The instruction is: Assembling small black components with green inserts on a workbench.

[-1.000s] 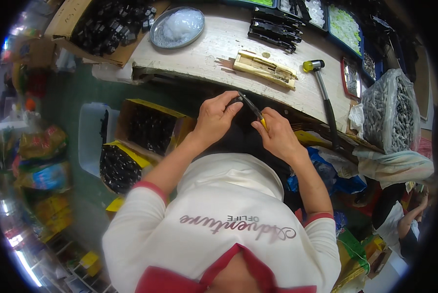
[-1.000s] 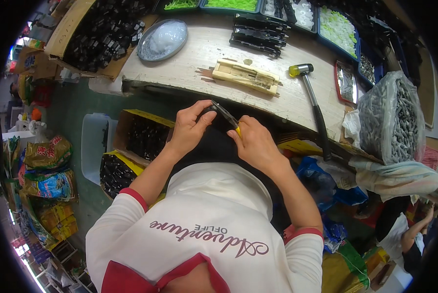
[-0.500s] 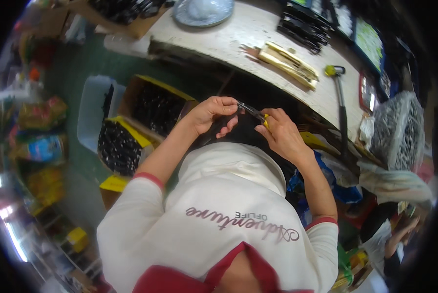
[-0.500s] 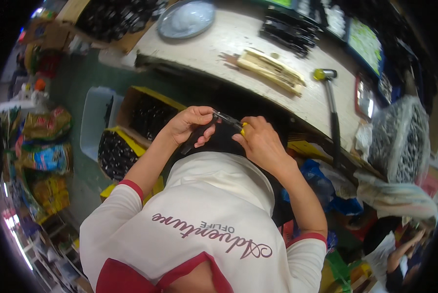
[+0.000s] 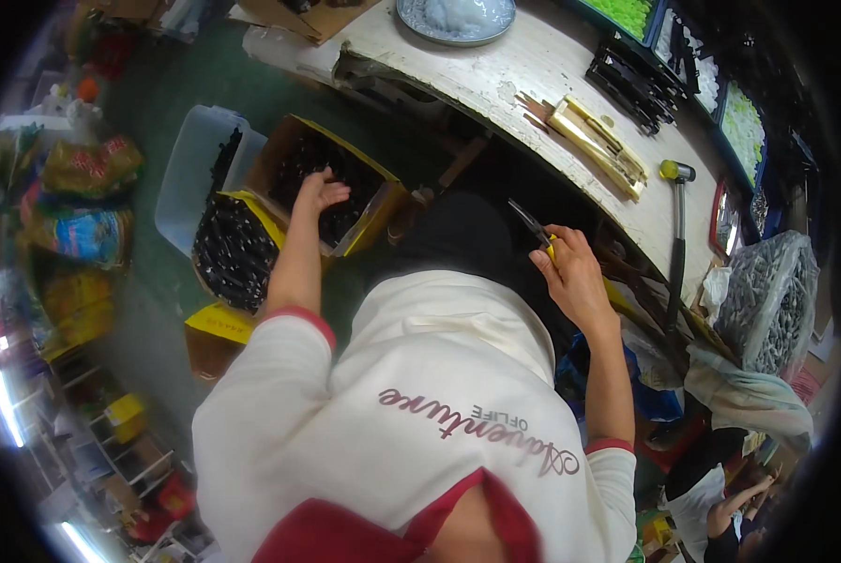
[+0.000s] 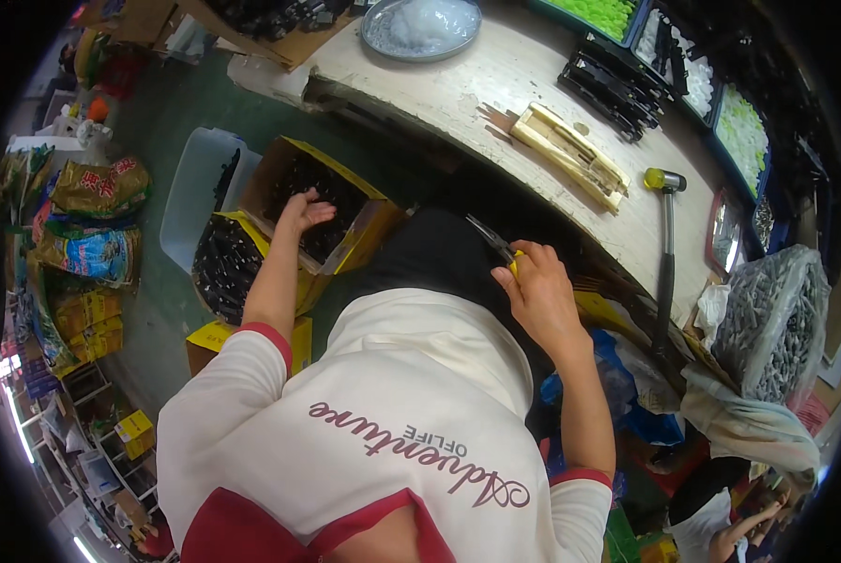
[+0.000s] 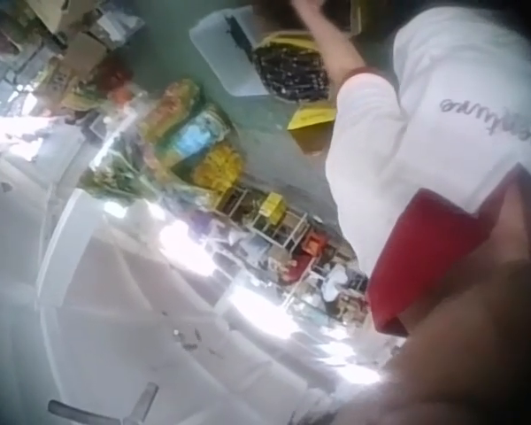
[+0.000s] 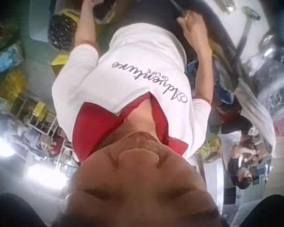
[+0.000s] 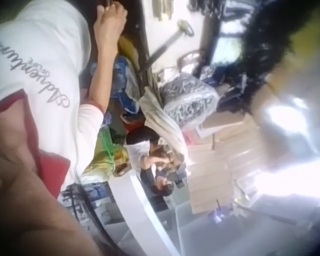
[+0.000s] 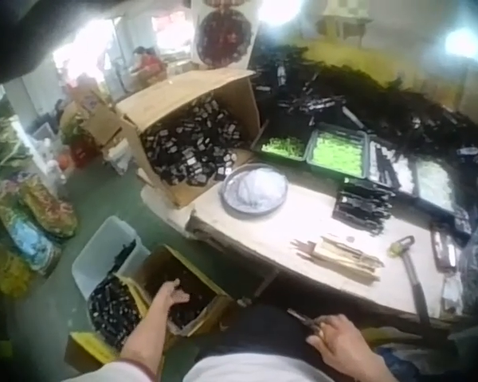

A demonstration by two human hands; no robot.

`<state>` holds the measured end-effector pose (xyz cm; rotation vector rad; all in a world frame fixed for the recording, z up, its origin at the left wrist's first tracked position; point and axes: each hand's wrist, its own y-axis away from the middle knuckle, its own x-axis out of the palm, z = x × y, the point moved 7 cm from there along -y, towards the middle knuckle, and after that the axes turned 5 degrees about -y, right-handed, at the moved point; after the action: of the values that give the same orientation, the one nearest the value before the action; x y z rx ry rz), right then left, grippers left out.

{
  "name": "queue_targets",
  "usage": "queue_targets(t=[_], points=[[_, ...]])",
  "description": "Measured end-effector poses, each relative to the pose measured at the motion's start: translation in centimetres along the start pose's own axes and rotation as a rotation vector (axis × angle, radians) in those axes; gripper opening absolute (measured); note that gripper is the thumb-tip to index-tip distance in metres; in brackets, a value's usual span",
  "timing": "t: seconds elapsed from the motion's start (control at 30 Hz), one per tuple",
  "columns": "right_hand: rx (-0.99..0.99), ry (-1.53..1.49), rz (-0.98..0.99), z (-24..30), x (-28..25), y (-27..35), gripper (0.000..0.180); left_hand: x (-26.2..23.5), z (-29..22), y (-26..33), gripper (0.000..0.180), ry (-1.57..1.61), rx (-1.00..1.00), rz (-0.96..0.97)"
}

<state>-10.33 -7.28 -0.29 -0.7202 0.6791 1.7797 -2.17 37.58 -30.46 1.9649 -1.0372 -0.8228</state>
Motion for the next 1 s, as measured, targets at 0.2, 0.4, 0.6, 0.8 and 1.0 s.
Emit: queue_targets(t=[0.2, 0.4, 0.6, 0.8, 1.0], points=[[0.068, 0.053, 0.005, -1.8, -0.2, 0.7, 0.03, 2.5, -0.9, 3.6, 0.036, -0.249, 0.145, 0.19], [0.109, 0.066, 0.021, -3.1, 0.0, 0.9, 0.03, 14.8, -12.1, 22.9, 0.027, -0.395, 0.6, 0.961], [0.014, 0.072, 0.027, -2.9, 0.4, 1.1, 0.026, 29.1, -16.4, 39.1, 0.023, -0.764, 1.186, 1.07], [0.055, 0.057, 0.003, -3.8, -0.2, 1.9, 0.027, 41.8, -13.5, 45.5, 0.025, -1.22, 2.081, 0.476], [0.066, 0.09, -0.033, -4.7, -0.3, 2.7, 0.029, 44.3, -10.4, 45.4, 0.01, -1.272, 2.347, 0.315]])
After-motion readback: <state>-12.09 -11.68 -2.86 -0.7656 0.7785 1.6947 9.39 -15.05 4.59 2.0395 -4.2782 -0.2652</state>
